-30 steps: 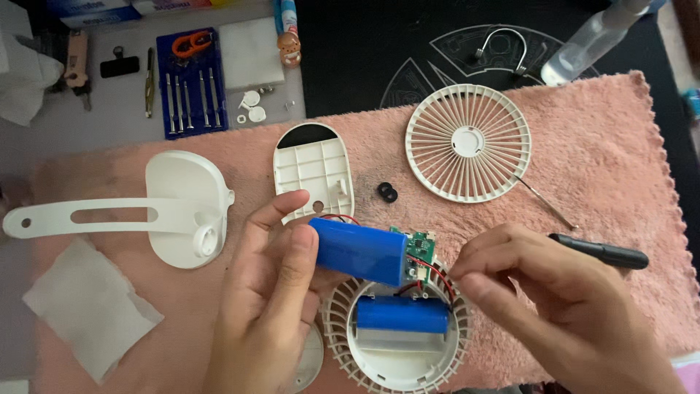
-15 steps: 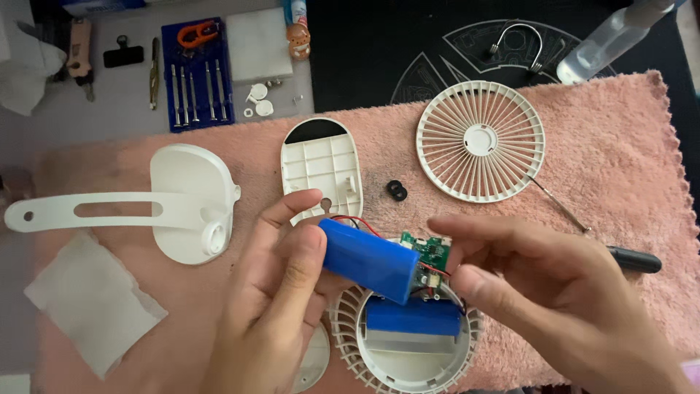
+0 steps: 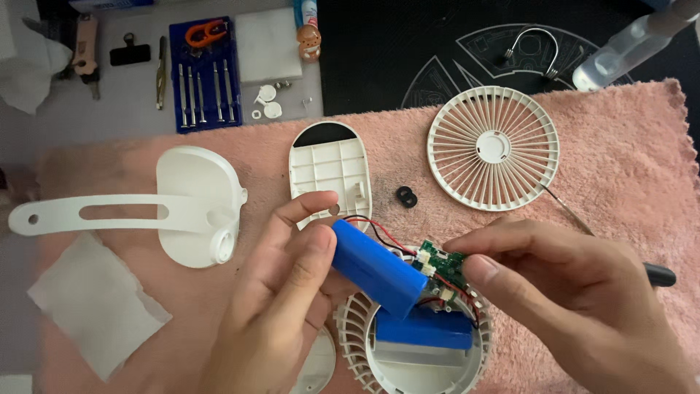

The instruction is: The person assembles a small portable fan by connecting a circuit board to two blue cylindrical batteries and placing them inside the fan housing. The person handles the circuit board, wires, and batteries, then positions the components within the fan casing.

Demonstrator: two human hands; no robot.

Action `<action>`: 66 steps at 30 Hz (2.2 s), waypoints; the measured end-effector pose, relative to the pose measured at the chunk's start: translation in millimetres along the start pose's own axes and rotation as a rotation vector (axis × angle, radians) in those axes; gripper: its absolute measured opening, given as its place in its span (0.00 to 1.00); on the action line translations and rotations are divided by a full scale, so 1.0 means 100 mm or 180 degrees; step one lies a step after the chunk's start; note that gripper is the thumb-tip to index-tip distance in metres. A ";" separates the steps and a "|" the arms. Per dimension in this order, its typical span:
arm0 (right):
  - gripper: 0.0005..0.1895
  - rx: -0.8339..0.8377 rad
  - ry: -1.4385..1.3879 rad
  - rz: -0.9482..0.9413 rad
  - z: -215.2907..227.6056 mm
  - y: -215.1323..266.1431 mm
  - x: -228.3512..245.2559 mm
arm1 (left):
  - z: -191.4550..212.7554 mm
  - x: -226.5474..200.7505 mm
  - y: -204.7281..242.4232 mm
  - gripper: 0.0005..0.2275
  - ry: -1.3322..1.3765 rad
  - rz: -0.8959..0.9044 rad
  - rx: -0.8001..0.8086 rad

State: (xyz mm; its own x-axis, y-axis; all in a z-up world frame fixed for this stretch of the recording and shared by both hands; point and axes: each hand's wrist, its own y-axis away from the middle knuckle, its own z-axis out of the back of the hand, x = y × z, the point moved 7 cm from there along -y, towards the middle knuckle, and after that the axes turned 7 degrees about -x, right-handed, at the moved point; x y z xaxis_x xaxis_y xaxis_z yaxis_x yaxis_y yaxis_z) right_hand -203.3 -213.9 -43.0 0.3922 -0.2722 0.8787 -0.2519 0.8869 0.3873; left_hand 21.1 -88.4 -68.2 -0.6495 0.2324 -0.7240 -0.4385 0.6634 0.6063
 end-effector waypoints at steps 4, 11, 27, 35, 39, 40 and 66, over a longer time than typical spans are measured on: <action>0.17 -0.0095 0.0034 -0.0538 0.04 0.01 -0.08 | 0.02 -0.01 -0.03 0.21 -0.0047 0.0012 0.0130; 0.12 0.0026 0.0954 0.1211 0.01 0.13 0.28 | -0.04 -0.10 0.07 0.20 0.0082 -0.0209 0.0581; 0.11 -0.0135 0.0831 0.1251 -0.05 0.24 0.35 | 0.08 -0.13 0.12 0.18 -0.0551 0.0008 -0.0071; 0.12 -0.0060 0.0362 0.1186 -0.08 0.21 0.28 | -0.06 -0.16 0.27 0.18 -0.1288 -0.0557 0.0104; 0.13 -0.0087 0.0453 0.0951 -0.06 0.15 0.23 | -0.14 -0.23 0.30 0.15 -0.1682 -0.1010 0.0258; 0.13 -0.0056 0.0288 0.0917 -0.06 0.14 0.21 | -0.14 -0.21 0.29 0.18 -0.2046 -0.0789 0.0176; 0.15 -0.0384 0.0450 0.1181 -0.09 0.23 0.24 | -0.40 -0.22 0.33 0.18 -0.2417 -0.0873 0.0315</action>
State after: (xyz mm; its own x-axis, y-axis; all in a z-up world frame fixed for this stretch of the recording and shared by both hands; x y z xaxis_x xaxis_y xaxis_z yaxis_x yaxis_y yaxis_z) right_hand -191.3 -196.8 -15.5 0.4141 0.1205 0.9022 -0.2969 0.9549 0.0087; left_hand -3.8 -100.1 -18.6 0.0871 0.4478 -0.8899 -0.4408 0.8184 0.3687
